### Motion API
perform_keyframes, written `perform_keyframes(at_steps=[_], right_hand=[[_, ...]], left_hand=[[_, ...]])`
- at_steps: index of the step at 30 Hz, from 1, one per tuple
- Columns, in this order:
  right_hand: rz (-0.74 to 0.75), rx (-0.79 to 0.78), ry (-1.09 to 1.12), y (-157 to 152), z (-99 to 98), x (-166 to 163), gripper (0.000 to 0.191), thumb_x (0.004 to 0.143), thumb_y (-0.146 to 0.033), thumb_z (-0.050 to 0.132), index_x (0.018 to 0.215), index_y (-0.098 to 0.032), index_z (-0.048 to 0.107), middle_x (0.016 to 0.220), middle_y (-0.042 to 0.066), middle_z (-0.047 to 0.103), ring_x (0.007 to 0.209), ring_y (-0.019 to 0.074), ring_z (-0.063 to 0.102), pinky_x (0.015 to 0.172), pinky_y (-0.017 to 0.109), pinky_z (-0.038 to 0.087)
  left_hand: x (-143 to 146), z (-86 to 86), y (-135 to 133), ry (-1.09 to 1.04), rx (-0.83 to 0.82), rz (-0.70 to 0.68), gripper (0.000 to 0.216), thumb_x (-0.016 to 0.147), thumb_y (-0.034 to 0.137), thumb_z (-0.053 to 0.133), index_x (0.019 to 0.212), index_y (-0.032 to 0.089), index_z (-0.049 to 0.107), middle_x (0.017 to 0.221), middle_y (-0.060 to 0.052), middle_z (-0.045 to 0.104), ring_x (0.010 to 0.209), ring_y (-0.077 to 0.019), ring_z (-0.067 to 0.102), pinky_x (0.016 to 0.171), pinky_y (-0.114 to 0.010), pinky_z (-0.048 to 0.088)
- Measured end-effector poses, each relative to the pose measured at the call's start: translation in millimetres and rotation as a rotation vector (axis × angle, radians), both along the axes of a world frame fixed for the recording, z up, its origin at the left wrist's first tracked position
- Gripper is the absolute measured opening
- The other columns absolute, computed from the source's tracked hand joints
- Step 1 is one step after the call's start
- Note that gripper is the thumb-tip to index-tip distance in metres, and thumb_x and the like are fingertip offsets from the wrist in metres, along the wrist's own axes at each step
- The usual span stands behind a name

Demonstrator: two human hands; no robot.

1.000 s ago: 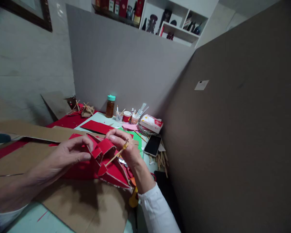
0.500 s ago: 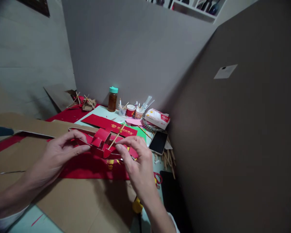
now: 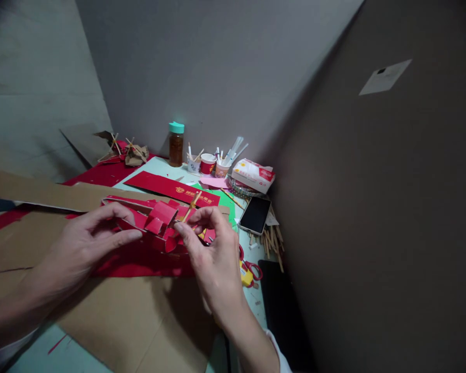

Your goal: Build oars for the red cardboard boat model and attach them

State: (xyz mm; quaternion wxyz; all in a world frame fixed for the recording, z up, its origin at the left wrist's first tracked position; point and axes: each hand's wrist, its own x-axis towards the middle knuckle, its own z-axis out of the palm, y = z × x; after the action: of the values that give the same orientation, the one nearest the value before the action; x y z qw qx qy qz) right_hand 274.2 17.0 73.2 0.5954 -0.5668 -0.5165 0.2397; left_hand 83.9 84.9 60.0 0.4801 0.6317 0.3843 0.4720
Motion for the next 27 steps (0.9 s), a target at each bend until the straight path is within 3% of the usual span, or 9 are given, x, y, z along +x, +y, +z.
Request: perform_keyframes(at_steps=[9,14,27], right_hand=[[0.072,-0.028,0.155,4.5,-3.7,-2.3,0.023,0.079,-0.03,0.078,0.089,-0.021,0.06,0.086,-0.001,0.06,0.076,0.0146,0.058,0.071,0.032,0.046],[0.104,-0.044,0.254,2.8,-2.4,-2.9,0.029,0.078,-0.027,0.078,0.095,-0.023,0.055,0.079,-0.005,0.062,0.072,0.0132,0.056,0.07,0.031,0.043],[0.092,-0.012,0.215,0.8,-1.9,-7.5,0.027,0.079,-0.02,0.079,0.093,-0.023,0.057,0.073,-0.007,0.066,0.069,0.0121,0.06,0.069,0.026,0.049]], left_hand=[[1.0,2.6,-2.9,0.056,-0.026,0.029,0.019,0.072,0.031,0.082,0.075,0.022,0.066,0.071,0.006,0.061,0.056,-0.0078,0.046,0.049,-0.017,0.037],[3.5,4.6,-3.8,0.026,-0.01,0.05,0.019,0.07,0.03,0.082,0.071,0.021,0.065,0.069,0.006,0.061,0.06,-0.0085,0.049,0.053,-0.016,0.04],[3.8,5.2,-2.3,0.035,-0.061,0.047,0.022,0.069,0.033,0.083,0.07,0.021,0.065,0.067,0.006,0.06,0.058,-0.0098,0.049,0.051,-0.02,0.038]])
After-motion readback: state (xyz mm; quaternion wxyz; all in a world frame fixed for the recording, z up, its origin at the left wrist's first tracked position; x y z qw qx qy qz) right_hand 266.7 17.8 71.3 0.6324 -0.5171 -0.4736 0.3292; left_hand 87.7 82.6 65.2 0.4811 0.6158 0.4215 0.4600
